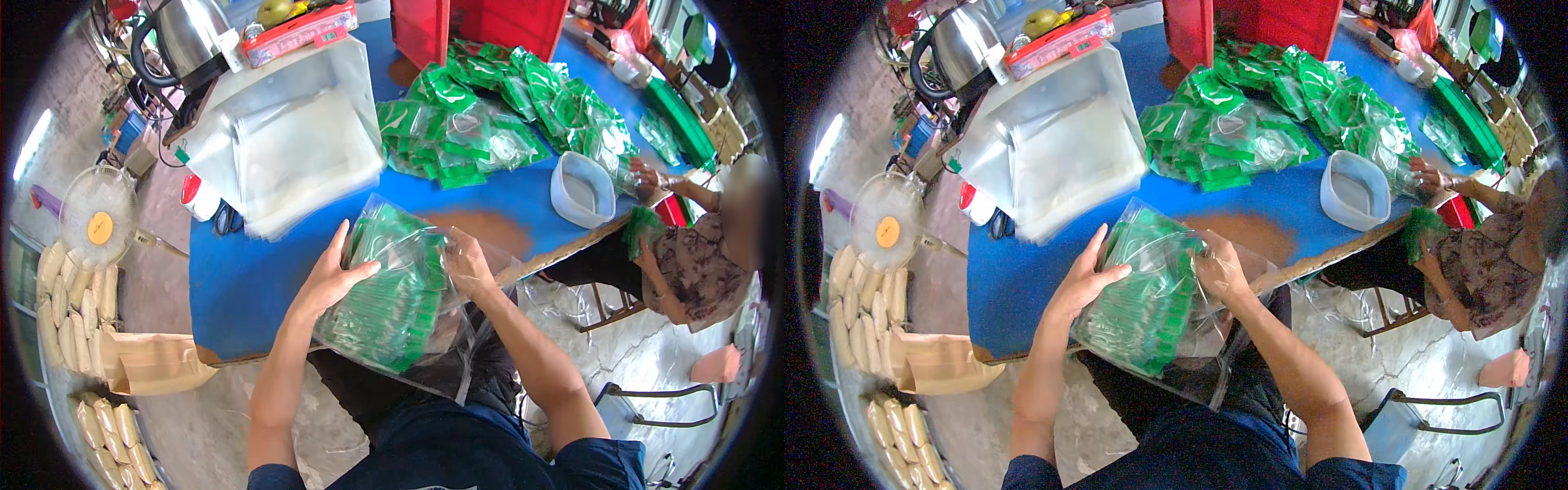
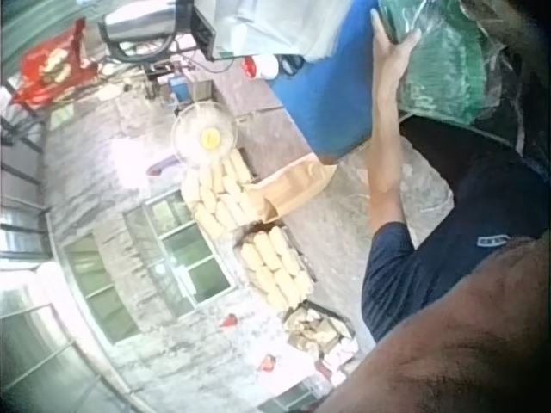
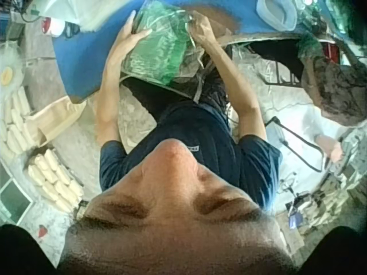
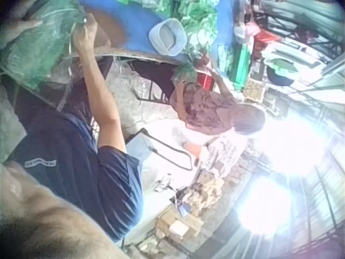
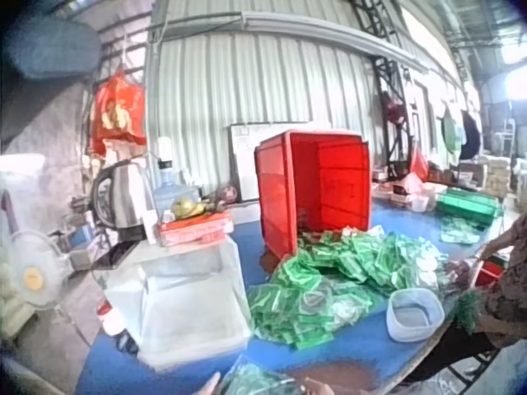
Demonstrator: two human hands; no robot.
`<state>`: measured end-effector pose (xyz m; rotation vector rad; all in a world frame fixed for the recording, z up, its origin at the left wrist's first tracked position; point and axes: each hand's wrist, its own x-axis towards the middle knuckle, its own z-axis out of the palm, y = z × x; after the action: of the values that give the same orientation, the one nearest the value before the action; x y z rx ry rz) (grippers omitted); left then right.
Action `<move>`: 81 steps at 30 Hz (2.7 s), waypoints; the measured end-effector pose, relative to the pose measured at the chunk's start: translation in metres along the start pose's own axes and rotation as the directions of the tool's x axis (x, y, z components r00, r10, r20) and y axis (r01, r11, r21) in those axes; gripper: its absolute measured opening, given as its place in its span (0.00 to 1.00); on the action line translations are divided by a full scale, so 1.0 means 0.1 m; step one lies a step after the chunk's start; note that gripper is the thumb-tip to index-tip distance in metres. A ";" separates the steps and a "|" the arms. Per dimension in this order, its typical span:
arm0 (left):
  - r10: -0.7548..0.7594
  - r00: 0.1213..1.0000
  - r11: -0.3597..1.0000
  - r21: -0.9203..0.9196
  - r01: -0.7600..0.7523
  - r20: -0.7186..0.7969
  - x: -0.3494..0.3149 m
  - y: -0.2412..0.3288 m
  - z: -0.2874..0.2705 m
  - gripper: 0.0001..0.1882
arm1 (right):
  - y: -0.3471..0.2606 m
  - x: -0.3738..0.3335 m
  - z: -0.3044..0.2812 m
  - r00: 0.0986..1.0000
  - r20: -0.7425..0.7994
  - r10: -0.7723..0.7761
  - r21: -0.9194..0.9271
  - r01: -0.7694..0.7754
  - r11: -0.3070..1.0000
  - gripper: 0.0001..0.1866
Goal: The recorder is counting and stacking small green plastic pouches and then placing them into larger plastic bags.
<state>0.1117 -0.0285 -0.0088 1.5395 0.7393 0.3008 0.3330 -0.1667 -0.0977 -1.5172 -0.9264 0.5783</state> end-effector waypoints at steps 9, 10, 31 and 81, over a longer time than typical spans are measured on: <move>0.001 0.988 0.983 0.182 -0.029 0.152 0.03 0.02 -0.03 0.48 | -0.50 0.05 -0.12 0.971 0.209 0.117 -0.291 -0.052 0.955 0.17; 0.022 0.986 0.976 0.212 -0.058 0.165 0.04 -0.01 -0.04 0.47 | -0.38 0.04 -0.14 0.976 0.212 -0.058 -0.287 0.119 0.951 0.17; 0.092 0.986 0.991 0.081 -0.104 0.139 -0.04 -0.09 -0.03 0.50 | -0.44 0.06 0.03 0.970 0.162 -0.184 -0.224 0.217 0.950 0.16; 0.016 0.996 0.967 0.254 -0.037 0.083 0.07 -0.15 -0.04 0.55 | -0.42 -0.68 -0.11 0.984 0.149 0.096 0.215 -0.127 0.968 0.25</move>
<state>0.1110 -0.0218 -0.0243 1.7953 0.7149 0.1662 0.2941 -0.2293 -0.0651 -1.3440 -0.8524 0.8493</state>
